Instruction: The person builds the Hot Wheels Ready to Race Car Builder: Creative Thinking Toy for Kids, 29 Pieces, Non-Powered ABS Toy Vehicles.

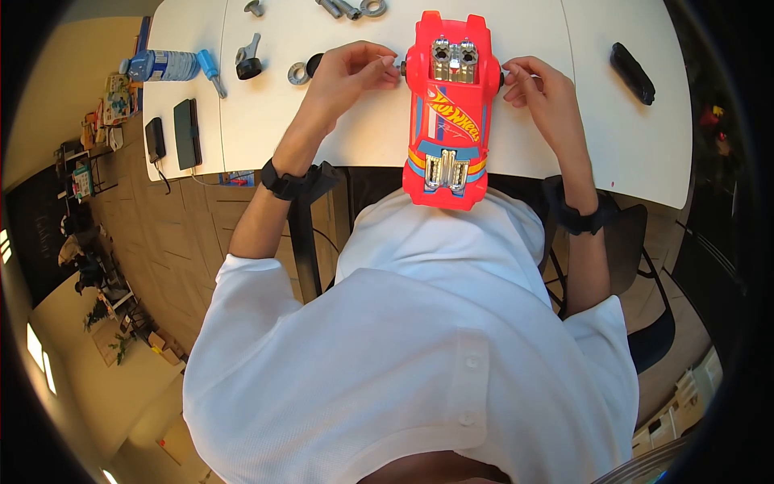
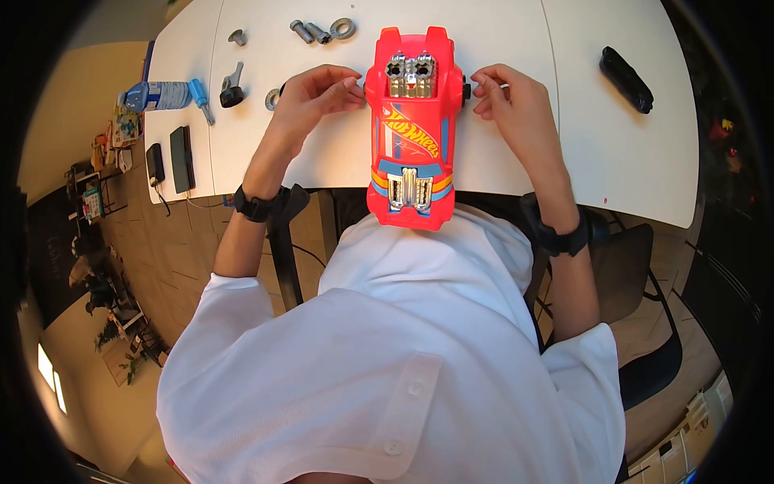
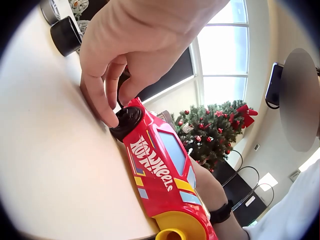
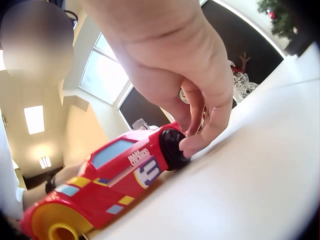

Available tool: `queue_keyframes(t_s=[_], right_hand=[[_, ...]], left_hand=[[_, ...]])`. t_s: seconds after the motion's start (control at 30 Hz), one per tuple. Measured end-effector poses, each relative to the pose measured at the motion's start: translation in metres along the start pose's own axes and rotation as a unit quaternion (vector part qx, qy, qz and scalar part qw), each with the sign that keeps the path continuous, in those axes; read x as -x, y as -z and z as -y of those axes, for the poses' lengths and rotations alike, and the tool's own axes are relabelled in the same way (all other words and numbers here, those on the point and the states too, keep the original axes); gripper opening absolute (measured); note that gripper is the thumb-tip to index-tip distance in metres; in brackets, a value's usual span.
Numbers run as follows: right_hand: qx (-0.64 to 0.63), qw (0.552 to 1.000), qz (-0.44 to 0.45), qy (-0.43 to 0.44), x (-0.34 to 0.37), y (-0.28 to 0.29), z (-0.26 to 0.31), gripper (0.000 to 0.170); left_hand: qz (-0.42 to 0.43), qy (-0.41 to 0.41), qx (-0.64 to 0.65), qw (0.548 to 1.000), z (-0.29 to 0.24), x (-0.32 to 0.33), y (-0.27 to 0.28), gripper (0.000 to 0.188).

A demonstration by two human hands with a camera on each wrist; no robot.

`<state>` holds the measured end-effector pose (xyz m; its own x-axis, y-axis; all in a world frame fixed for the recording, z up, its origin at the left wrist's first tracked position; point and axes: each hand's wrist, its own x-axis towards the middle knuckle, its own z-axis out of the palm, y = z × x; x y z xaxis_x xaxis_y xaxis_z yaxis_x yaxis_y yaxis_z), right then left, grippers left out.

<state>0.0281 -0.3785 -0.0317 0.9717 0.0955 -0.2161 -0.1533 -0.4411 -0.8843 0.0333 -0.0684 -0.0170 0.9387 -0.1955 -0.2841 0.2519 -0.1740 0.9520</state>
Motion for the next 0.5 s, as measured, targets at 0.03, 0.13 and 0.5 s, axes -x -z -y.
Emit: queue_keyframes(t_s=[0.03, 0.13, 0.5], right_hand=[[-0.023, 1.000, 0.017, 0.014, 0.0021, 0.0017, 0.0013, 0.021], [-0.034, 0.998, 0.036, 0.029, 0.0058, 0.0035, 0.0042, 0.020], [-0.024, 0.999, 0.006, 0.025, -0.0016, -0.0047, -0.0040, 0.022]], left_hand=[[0.026, 0.017, -0.014, 0.999, -0.0001, -0.0011, 0.0000, 0.020], [0.050, 0.025, -0.038, 0.998, 0.0039, -0.0025, -0.0015, 0.024], [0.044, 0.013, -0.038, 0.998, 0.0022, -0.0065, -0.0062, 0.021]])
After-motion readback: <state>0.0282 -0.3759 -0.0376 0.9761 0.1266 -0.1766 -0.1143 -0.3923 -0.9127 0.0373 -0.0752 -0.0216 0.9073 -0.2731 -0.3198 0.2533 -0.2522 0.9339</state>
